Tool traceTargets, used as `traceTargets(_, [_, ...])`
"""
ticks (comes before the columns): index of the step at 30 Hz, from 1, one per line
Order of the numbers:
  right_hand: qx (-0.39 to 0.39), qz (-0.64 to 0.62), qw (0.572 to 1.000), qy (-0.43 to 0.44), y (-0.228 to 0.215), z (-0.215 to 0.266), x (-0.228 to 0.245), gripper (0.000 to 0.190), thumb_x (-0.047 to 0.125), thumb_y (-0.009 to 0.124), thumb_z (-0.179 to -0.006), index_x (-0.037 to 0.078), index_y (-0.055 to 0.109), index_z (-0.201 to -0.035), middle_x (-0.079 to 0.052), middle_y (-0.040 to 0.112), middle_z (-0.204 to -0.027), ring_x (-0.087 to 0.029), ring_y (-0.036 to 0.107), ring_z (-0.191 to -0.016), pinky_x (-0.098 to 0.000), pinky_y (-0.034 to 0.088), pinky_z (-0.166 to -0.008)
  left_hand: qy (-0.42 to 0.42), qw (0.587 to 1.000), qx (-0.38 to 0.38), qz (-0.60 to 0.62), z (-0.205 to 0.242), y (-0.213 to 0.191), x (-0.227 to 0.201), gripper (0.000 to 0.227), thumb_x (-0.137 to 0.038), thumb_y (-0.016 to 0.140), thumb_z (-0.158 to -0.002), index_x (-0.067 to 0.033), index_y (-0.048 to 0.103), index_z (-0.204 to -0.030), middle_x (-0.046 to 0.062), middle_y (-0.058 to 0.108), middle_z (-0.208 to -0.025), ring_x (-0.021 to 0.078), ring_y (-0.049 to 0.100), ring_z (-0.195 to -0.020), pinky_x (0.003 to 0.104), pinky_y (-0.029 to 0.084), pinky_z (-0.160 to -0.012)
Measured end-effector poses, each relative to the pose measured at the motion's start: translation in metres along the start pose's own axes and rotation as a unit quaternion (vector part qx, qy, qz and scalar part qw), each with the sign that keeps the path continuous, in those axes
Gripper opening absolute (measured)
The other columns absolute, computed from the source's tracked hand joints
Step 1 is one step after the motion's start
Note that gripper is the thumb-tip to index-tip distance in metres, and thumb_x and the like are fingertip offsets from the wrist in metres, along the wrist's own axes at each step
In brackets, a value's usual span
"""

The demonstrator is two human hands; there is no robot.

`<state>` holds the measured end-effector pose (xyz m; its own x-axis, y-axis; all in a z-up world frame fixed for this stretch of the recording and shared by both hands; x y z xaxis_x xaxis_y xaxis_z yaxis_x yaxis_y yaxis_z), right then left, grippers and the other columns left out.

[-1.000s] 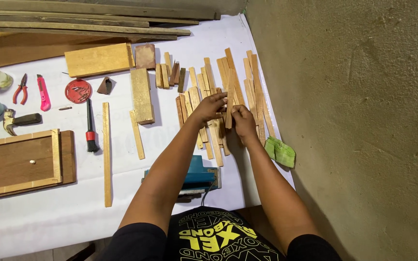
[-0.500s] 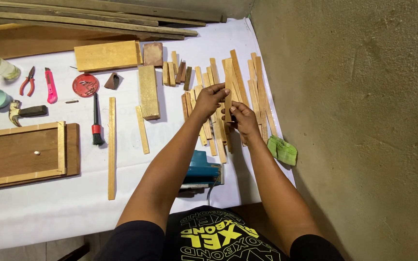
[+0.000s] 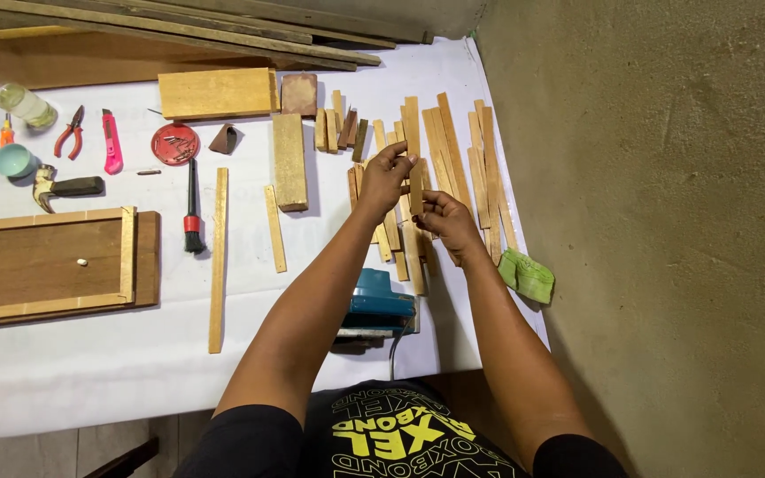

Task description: The person hammers nails into a rectangular wooden frame laid on a workbench, then marks the frame with a black marker and measures it with a tape measure. They then sort through loose wood strips on the bench, pick one, and position it against the frame.

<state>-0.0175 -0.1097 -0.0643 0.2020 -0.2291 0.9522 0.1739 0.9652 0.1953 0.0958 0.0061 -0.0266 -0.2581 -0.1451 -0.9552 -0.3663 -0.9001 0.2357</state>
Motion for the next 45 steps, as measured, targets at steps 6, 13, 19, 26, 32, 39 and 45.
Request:
traceTargets(6, [-0.055,0.214,0.97,-0.098,0.01,0.007,0.013,0.045,0.008,0.077,-0.092,0.001,0.062,-0.133,-0.009,0.066,-0.103,-0.013,0.064,-0.093,-0.027,0.056,-0.082,-0.023,0.999,-0.026,-0.002,0.003,-0.009,-0.004,0.055,-0.029,0.069,-0.096,-0.004,0.056,-0.143,0.007,0.065,-0.097,0.0186,0.067,-0.092,0.039,0.065,-0.078])
traceTargets(13, [-0.126,0.333,0.928,-0.107,0.025,0.034,0.055,0.021,0.013,0.074,-0.095,-0.001,0.071,-0.111,-0.01,0.074,-0.086,-0.015,0.064,-0.075,-0.0309,0.052,-0.069,-0.031,0.998,-0.031,-0.049,0.008,-0.004,-0.021,0.052,-0.03,0.07,-0.097,-0.0077,0.058,-0.142,0.005,0.064,-0.105,0.0156,0.064,-0.092,0.037,0.065,-0.077])
traceTargets(19, [-0.044,0.025,0.996,-0.068,0.013,0.017,0.016,0.019,0.013,0.066,-0.1,0.002,0.069,-0.114,-0.007,0.075,-0.098,-0.011,0.068,-0.081,-0.0281,0.057,-0.078,0.062,0.998,-0.005,0.01,0.004,0.007,-0.03,0.049,-0.029,0.069,-0.098,-0.0063,0.058,-0.14,0.003,0.066,-0.111,0.0143,0.067,-0.092,0.036,0.066,-0.076])
traceTargets(26, [-0.051,0.012,0.998,-0.02,0.01,0.02,0.001,0.012,0.016,0.064,-0.101,0.005,0.063,-0.096,-0.005,0.071,-0.086,-0.012,0.068,-0.076,-0.0283,0.057,-0.074,0.053,0.998,-0.011,-0.029,0.014,0.008,-0.027,0.053,-0.033,0.069,-0.097,-0.0097,0.058,-0.143,0.002,0.066,-0.11,0.0133,0.07,-0.094,0.034,0.067,-0.073])
traceTargets(32, [-0.078,-0.026,0.996,0.014,0.001,0.017,-0.022,0.018,0.012,0.068,-0.099,0.005,0.058,-0.087,-0.004,0.06,-0.075,-0.012,0.056,-0.064,-0.0286,0.049,-0.062,0.081,0.995,0.014,-0.049,0.019,0.008,-0.022,0.051,-0.034,0.072,-0.095,-0.0137,0.062,-0.141,0.001,0.068,-0.108,0.0116,0.07,-0.095,0.032,0.068,-0.071])
traceTargets(39, [-0.151,0.081,0.98,0.1,0.024,0.033,-0.007,0.023,0.02,0.056,-0.097,0.004,0.067,-0.085,-0.008,0.068,-0.074,-0.017,0.062,-0.062,-0.0309,0.048,-0.057,0.098,0.995,-0.005,-0.013,0.029,-0.027,-0.037,0.045,-0.032,0.07,-0.098,-0.0113,0.064,-0.137,0.004,0.068,-0.105,0.0136,0.072,-0.095,0.033,0.069,-0.074])
traceTargets(45, [-0.127,0.1,0.987,0.0,0.074,0.034,0.025,0.02,0.024,0.059,-0.099,0.009,0.066,-0.111,-0.001,0.073,-0.09,-0.01,0.067,-0.074,-0.0253,0.05,-0.066,0.051,0.999,0.015,0.004,0.033,-0.059,-0.029,0.043,-0.026,0.067,-0.099,-0.0093,0.059,-0.138,0.005,0.064,-0.105,0.0148,0.068,-0.094,0.033,0.068,-0.073])
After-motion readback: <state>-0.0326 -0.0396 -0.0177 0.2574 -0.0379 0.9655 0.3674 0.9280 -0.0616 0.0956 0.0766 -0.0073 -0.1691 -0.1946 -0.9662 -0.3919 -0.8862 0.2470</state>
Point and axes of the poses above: each hand's wrist, its own z-axis away from the middle knuckle, its own y-axis out of the palm, x = y × z, the point moved 9 cm from there along -z, towards the middle knuckle
